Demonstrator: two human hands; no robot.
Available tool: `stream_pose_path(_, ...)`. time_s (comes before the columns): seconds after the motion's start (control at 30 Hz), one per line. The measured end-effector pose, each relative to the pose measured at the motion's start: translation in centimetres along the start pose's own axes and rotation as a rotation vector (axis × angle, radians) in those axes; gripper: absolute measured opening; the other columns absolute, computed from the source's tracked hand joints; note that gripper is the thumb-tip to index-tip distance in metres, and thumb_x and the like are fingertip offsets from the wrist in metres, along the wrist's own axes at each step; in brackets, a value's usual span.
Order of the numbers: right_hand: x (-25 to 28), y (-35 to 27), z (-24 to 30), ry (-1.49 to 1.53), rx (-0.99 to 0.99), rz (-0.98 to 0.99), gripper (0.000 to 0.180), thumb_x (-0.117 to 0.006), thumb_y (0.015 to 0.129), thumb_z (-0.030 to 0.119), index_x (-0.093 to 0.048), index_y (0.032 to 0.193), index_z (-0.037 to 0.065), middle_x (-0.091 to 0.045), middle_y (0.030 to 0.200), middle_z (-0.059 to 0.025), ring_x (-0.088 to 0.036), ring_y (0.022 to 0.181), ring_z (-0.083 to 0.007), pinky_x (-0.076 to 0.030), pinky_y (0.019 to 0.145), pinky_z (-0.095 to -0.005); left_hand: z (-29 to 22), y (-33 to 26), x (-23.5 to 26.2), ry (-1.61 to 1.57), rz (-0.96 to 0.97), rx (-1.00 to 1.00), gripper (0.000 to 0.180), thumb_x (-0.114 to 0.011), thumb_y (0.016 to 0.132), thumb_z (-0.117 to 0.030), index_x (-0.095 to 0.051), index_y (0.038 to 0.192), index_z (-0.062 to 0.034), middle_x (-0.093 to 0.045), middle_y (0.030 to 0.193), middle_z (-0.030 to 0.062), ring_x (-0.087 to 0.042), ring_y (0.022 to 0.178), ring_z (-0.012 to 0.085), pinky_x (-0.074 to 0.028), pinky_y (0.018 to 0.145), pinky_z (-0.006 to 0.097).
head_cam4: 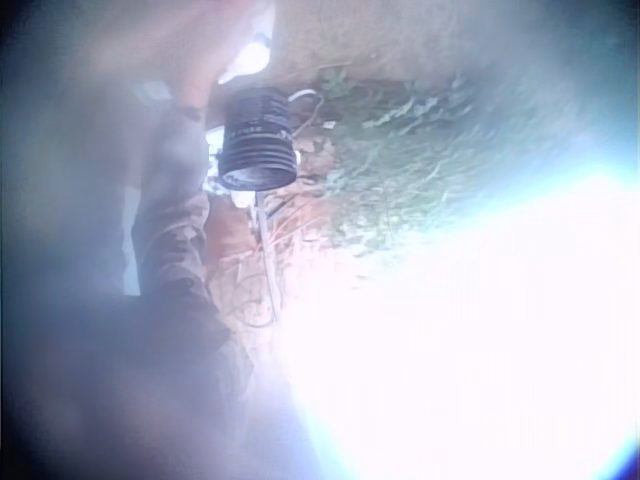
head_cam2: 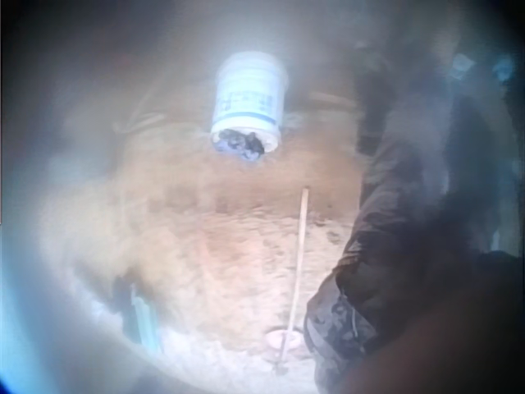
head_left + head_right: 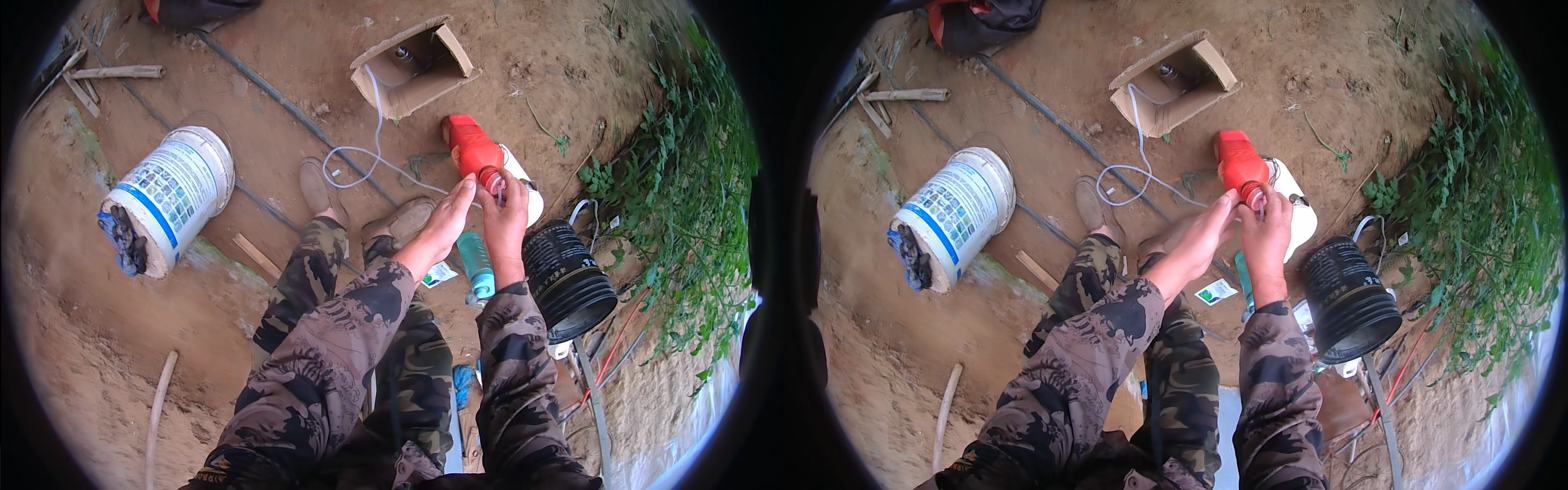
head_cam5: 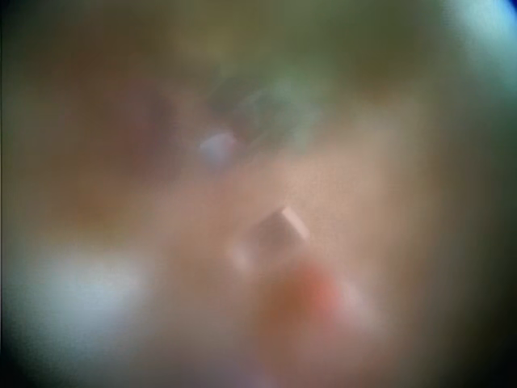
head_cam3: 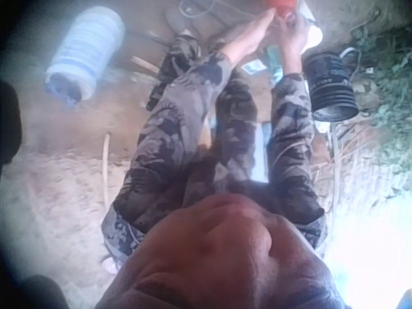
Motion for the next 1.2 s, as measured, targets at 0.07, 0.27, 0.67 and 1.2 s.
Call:
stream_pose_path(0.07, 0.2, 0.0, 0.1, -0.034, 0.084, 0.005, 0.049, -0.072, 0.079, 0.006, -0.060, 0.127, 0.005, -0.056, 0.119, -0.0197, -0.059, 0.107, -0.0360, -0.051, 0.091, -0.0408, -0.4, 0.3, 0.3, 0.021, -0.037, -0.090, 0.070, -0.037, 0.104, -0.051, -0.031, 0.150, 0.0012, -0.036, 0.154, 0.0171, -0.032, 0.144, 0.0241, -0.026, 0.116, 0.034)
stream_pose_path(0.27, -0.4, 0.3, -0.6, -0.085, 0.081, 0.059, 0.041, -0.071, 0.082, 0.004, -0.062, 0.122, 0.004, -0.055, 0.114, -0.0190, -0.060, 0.101, -0.0340, -0.053, 0.084, -0.0380, -1.4, 0.5, 1.1, 0.239, -0.104, -0.240, 0.069, -0.035, 0.105, -0.049, -0.032, 0.149, 0.0039, -0.039, 0.152, 0.0213, -0.035, 0.143, 0.0263, -0.027, 0.116, 0.033)
stream_pose_path(0.67, 0.0, 1.6, -2.0, -0.201, -0.358, 0.091, 0.043, -0.081, 0.078, 0.033, -0.067, 0.097, -0.003, -0.067, 0.089, -0.0193, -0.068, 0.078, -0.0303, -0.054, 0.071, -0.0387, -1.6, 1.1, 0.6, 0.472, -0.078, -0.247, 0.078, -0.025, 0.103, -0.059, -0.031, 0.150, 0.0032, -0.037, 0.152, 0.0240, -0.034, 0.143, 0.0312, -0.027, 0.116, 0.036)
stream_pose_path(1.2, 0.3, 2.5, -1.5, -0.405, -0.278, 0.182, 0.053, -0.066, 0.086, 0.050, -0.066, 0.084, -0.003, -0.069, 0.078, -0.0231, -0.069, 0.075, -0.0386, -0.053, 0.071, -0.0448, -0.9, 1.4, 0.3, 0.449, -0.103, -0.233, 0.079, -0.027, 0.102, -0.060, -0.030, 0.150, 0.0022, -0.041, 0.149, 0.0250, -0.037, 0.142, 0.0312, -0.029, 0.115, 0.036)
Point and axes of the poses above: each hand's wrist, its own y-axis towards the middle knuckle, its own x-axis out of the back of the hand, z = x × y, the point moved 7 cm from there along y, towards the middle knuckle
